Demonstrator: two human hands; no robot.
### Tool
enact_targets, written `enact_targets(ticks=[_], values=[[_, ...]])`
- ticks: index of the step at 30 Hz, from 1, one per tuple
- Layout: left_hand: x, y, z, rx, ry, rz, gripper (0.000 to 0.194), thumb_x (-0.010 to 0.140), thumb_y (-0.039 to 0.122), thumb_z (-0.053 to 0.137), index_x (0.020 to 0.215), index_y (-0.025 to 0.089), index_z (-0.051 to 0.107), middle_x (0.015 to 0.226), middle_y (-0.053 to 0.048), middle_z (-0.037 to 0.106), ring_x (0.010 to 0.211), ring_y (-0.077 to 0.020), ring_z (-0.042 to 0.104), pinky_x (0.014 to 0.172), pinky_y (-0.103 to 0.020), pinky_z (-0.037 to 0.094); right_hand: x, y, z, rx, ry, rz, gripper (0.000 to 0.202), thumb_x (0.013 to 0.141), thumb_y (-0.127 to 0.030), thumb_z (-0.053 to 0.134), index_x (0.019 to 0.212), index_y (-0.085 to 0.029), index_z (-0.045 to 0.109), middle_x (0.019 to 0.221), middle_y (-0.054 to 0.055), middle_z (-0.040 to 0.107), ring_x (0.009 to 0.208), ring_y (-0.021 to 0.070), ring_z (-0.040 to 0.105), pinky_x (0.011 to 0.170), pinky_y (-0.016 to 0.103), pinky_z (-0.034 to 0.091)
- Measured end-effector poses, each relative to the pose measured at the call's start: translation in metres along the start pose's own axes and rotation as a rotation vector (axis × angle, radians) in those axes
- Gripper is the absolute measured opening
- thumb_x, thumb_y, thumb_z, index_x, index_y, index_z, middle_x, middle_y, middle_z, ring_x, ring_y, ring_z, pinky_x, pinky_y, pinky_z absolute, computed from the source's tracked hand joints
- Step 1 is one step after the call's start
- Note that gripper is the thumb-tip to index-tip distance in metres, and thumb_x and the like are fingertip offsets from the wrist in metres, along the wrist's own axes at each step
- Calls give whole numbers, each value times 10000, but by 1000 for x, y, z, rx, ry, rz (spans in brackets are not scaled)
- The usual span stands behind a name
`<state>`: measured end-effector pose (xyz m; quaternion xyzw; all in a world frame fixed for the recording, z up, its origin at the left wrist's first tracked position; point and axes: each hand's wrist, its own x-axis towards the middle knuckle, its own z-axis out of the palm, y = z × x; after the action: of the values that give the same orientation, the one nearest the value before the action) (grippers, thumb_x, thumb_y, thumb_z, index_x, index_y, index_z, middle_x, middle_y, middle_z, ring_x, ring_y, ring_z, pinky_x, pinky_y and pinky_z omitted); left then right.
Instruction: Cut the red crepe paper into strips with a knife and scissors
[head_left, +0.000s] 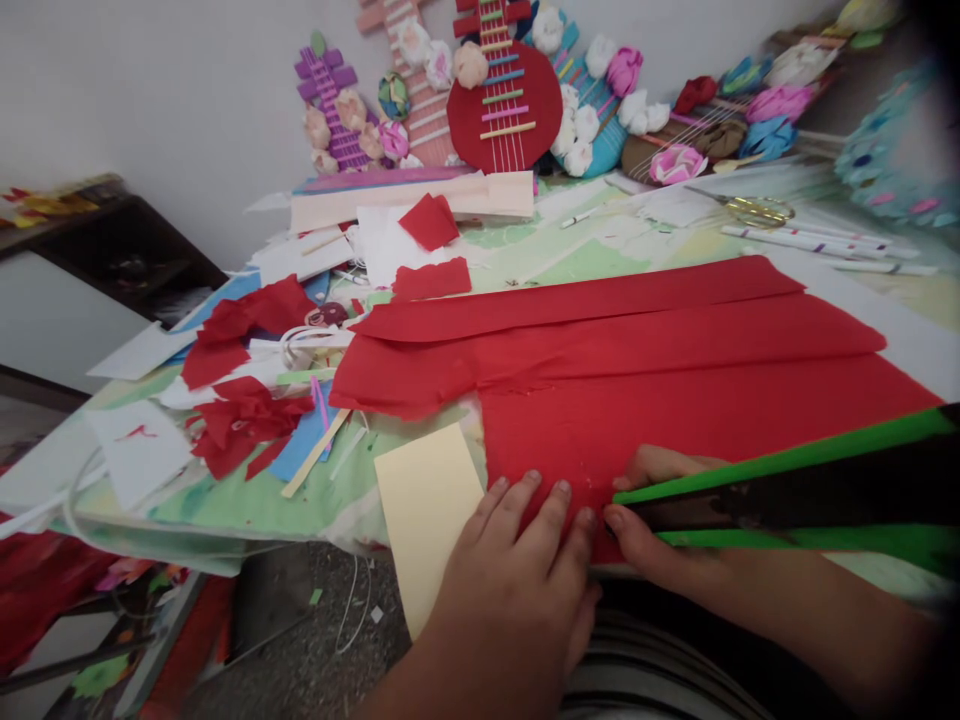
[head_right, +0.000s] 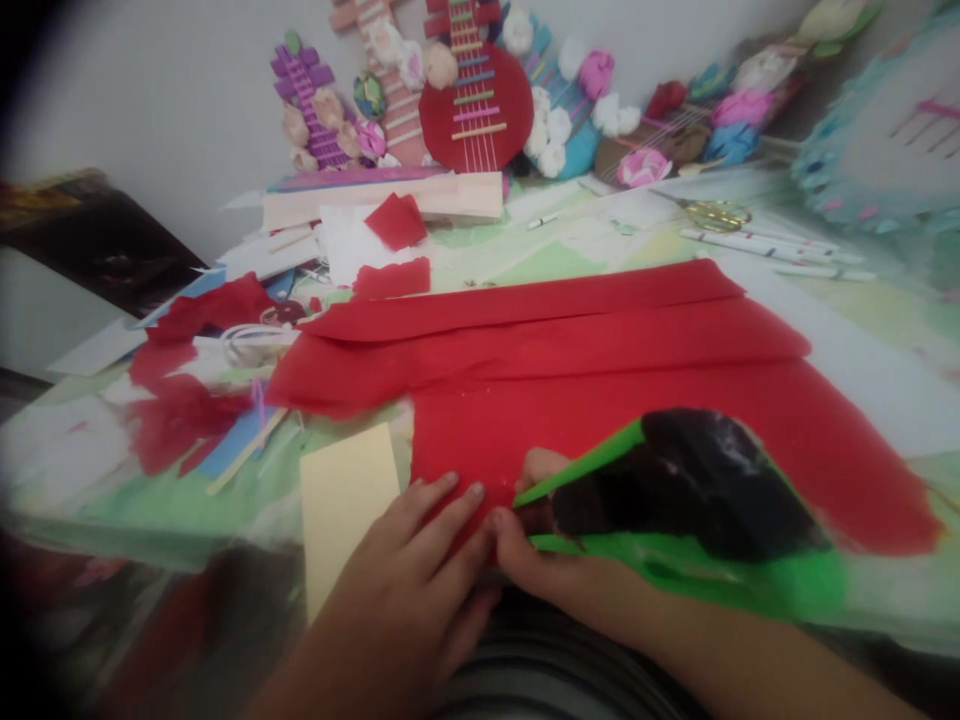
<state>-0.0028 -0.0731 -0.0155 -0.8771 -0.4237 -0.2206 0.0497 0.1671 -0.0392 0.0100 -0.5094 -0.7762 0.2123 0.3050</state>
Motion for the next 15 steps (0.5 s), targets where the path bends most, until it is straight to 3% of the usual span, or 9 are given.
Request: enact_targets(ticks=[5, 11, 15], values=[[0, 1, 0, -5, -8, -1, 295, 839, 294, 461, 1037, 142, 618, 1103, -84, 614, 1019, -301, 528, 843, -469, 482, 0, -4, 2, 43, -8, 4, 198, 763, -234, 499, 601, -230, 385, 451, -72, 428, 386, 85, 403, 382, 226, 306], [1, 1, 0, 2, 8, 7, 298, 843, 286, 454, 1043, 133, 613, 1086, -89, 619, 1014, -301, 528, 834, -475, 486, 2, 8, -3, 19, -21, 41, 165, 757, -255, 520, 627, -229, 422, 479, -63, 455, 399, 91, 437, 384, 215, 363], [1, 2, 1, 2, 9, 4, 291, 845, 281, 448, 1025, 130, 619, 1077, -90, 624, 1004, -302, 534, 827, -480, 490, 3, 12, -4, 6, -56, 27, 192, 737, -285, 547, 588, -234, 438, 431, -67, 416, 367, 96, 404, 354, 229, 329]])
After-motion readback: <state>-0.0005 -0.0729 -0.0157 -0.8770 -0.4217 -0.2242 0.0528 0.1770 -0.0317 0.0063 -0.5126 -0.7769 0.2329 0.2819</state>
